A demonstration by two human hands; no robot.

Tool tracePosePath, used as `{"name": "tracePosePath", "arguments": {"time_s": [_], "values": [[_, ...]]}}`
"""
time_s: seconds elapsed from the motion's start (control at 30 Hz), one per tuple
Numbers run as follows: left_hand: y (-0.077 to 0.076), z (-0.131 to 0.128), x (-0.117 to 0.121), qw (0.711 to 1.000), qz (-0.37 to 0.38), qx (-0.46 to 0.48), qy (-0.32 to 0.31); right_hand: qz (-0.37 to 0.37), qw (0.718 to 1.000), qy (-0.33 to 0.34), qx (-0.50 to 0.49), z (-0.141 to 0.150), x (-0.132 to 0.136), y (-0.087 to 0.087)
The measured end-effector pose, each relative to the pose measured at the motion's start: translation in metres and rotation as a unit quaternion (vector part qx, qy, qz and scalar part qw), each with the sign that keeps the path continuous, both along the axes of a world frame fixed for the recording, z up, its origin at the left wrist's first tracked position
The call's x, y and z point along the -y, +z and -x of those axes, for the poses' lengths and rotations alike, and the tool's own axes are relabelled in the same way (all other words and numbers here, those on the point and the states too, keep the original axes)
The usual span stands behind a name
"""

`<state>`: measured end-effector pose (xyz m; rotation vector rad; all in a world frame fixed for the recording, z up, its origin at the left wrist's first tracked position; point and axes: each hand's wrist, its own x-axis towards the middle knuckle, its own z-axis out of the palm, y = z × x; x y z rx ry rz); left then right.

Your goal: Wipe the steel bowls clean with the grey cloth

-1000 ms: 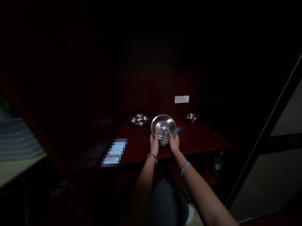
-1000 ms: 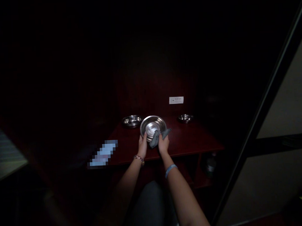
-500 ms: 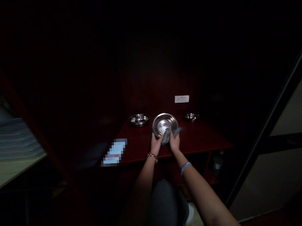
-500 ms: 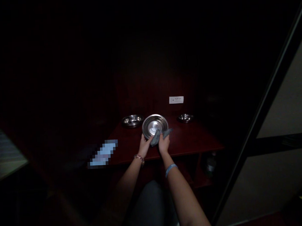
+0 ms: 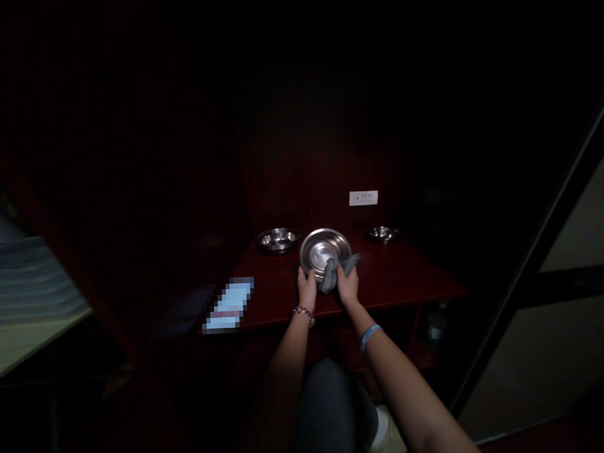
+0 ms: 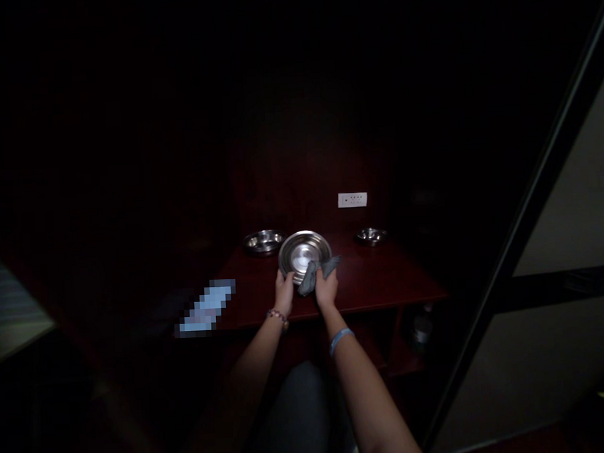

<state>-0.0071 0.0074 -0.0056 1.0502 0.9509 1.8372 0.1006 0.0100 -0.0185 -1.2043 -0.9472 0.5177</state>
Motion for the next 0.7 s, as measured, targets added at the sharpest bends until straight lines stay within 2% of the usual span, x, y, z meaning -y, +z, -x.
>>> {"name": "tracePosePath", "arguments": {"time_s": [0.17,0.53,0.7], "values": [[0.002,0.0,0.002,1.0,-0.012,0.007,0.011,-0.008,1.0,0.001,0.002,-0.001,-0.002,-0.002],[0.007,-0.003,0.009,0.998,-0.023,-0.008,-0.056,-0.016,1.0,0.008,0.004,-0.003,-0.004,-0.002],[0.001,-0.003,0.002,1.0,-0.011,0.004,-0.019,-0.015,1.0,0.013,0.019,-0.001,-0.001,-0.003]]}}
